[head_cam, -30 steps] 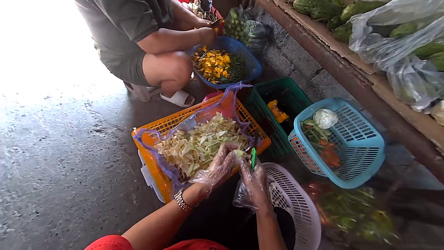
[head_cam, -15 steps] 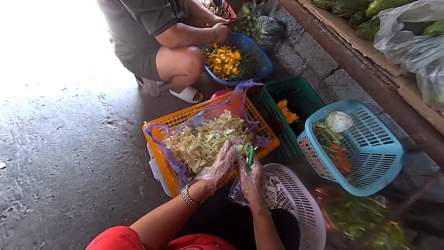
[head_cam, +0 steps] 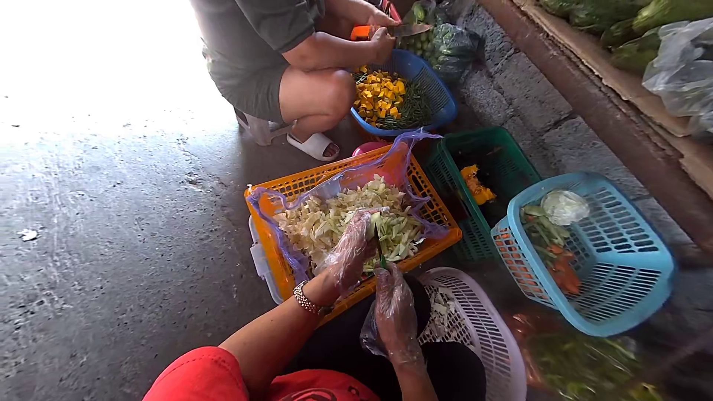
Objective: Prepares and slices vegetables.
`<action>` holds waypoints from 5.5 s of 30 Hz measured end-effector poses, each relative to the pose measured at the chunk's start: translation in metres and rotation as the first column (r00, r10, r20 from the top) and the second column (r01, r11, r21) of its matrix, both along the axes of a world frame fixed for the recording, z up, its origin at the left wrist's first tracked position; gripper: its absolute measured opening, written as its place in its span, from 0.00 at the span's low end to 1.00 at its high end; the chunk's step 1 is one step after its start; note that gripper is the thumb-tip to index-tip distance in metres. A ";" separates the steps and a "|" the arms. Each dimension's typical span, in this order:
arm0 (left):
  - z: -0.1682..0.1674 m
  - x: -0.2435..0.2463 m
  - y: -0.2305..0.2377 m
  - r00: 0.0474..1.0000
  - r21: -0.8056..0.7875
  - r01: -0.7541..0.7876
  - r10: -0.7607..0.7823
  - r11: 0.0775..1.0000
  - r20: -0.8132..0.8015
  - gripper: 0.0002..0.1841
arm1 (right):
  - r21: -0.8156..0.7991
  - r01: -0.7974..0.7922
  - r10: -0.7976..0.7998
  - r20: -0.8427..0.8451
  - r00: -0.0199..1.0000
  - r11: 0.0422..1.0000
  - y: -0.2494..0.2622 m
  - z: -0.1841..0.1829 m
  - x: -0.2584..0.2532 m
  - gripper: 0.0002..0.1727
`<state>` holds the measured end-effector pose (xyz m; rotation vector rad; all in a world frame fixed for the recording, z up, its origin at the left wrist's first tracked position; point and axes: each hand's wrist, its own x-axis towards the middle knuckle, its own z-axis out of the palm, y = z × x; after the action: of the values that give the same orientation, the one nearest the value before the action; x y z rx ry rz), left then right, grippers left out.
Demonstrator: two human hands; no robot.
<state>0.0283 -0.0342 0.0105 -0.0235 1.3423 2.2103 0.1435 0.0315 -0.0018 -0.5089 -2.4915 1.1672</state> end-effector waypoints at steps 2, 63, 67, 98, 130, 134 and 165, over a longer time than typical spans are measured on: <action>0.004 0.003 -0.002 1.000 -0.031 -0.002 0.002 1.000 0.003 0.17 | 0.037 0.009 -0.010 0.026 1.000 0.999 -0.002 0.000 -0.002 0.23; -0.010 -0.020 -0.015 0.991 0.154 -0.104 0.089 0.982 0.101 0.16 | -0.090 -0.103 0.098 -0.062 0.993 0.991 -0.006 -0.003 0.000 0.23; -0.006 -0.015 -0.010 0.985 0.064 -0.153 0.147 0.986 0.086 0.15 | 0.020 -0.102 0.103 -0.021 0.994 0.995 -0.012 -0.004 -0.004 0.24; -0.017 -0.014 -0.013 0.992 0.039 -0.050 0.045 0.998 0.115 0.15 | -0.313 -0.092 0.201 0.339 0.919 0.945 0.023 0.012 -0.039 0.24; -0.011 -0.021 -0.009 0.981 -0.060 -0.196 0.196 0.979 -0.006 0.19 | -0.179 -0.131 0.145 0.063 0.987 0.975 -0.009 -0.004 -0.015 0.22; -0.012 -0.020 -0.009 0.984 -0.124 -0.179 0.180 0.976 -0.005 0.19 | -0.165 -0.129 0.143 0.078 0.987 0.978 -0.008 -0.006 -0.022 0.22; -0.032 -0.011 -0.003 0.993 -0.120 -0.074 0.084 0.990 0.086 0.22 | -0.300 -0.086 0.194 0.352 0.915 0.950 0.009 0.002 -0.045 0.24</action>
<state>0.0169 -0.0371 -0.0211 -0.2219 1.4403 2.1648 0.0988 0.0402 0.0001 -0.6956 -2.7345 1.6288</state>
